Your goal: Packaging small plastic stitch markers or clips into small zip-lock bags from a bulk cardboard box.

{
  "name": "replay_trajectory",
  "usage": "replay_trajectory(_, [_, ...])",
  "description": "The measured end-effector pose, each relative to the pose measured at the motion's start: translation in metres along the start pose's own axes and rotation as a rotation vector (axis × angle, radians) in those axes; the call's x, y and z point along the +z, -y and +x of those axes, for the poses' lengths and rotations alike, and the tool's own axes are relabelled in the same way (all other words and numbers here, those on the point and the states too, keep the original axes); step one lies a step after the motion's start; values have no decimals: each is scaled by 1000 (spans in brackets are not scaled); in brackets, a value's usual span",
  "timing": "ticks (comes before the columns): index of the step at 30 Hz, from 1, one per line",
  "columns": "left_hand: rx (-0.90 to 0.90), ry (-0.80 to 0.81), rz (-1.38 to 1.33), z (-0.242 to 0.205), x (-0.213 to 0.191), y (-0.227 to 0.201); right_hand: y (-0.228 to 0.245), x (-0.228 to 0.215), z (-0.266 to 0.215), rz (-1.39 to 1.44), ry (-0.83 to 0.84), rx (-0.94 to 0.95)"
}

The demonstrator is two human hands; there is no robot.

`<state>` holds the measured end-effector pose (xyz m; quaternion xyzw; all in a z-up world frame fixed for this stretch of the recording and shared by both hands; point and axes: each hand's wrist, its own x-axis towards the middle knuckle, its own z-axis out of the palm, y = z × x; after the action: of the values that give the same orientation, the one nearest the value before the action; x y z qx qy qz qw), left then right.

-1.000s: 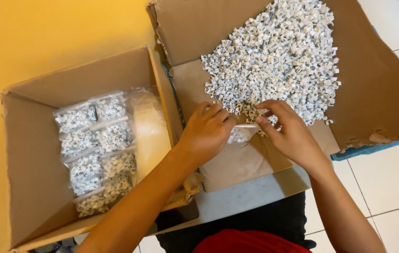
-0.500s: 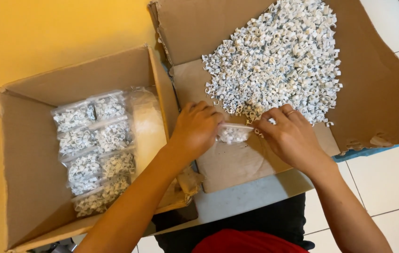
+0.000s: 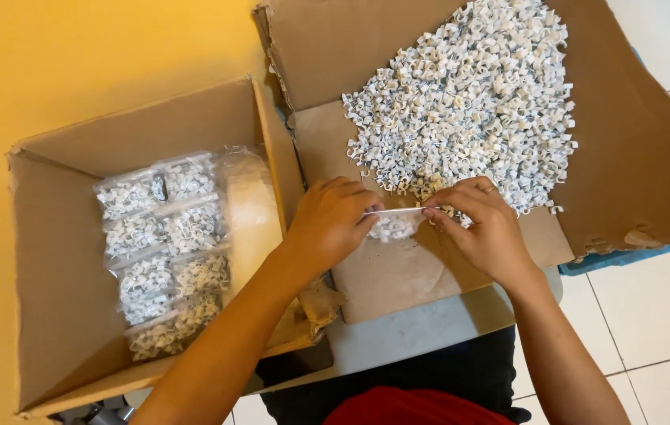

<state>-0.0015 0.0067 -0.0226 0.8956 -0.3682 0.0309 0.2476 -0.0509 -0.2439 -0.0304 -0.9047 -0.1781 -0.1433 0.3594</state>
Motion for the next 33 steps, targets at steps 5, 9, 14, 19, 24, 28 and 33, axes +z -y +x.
replay_trajectory(5, [-164,39,-116,5,-22,-8,10,-9,2,125,25,115])
replay_trajectory(9, [-360,49,-294,9,-25,-10,11,-9,5,202,15,178])
replay_trajectory(14, [-514,40,-431,14,-23,-4,13,-12,11,391,11,307])
replay_trajectory(19, [-617,33,-540,17,-23,-2,12,-10,15,544,-25,530])
replay_trajectory(24, [-687,32,-530,18,-16,3,15,-5,19,581,-63,622])
replay_trajectory(28, [-685,86,-480,22,-30,-6,24,-9,25,583,-86,604])
replay_trajectory(33, [-684,109,-470,22,-28,-7,29,-6,27,616,-144,647])
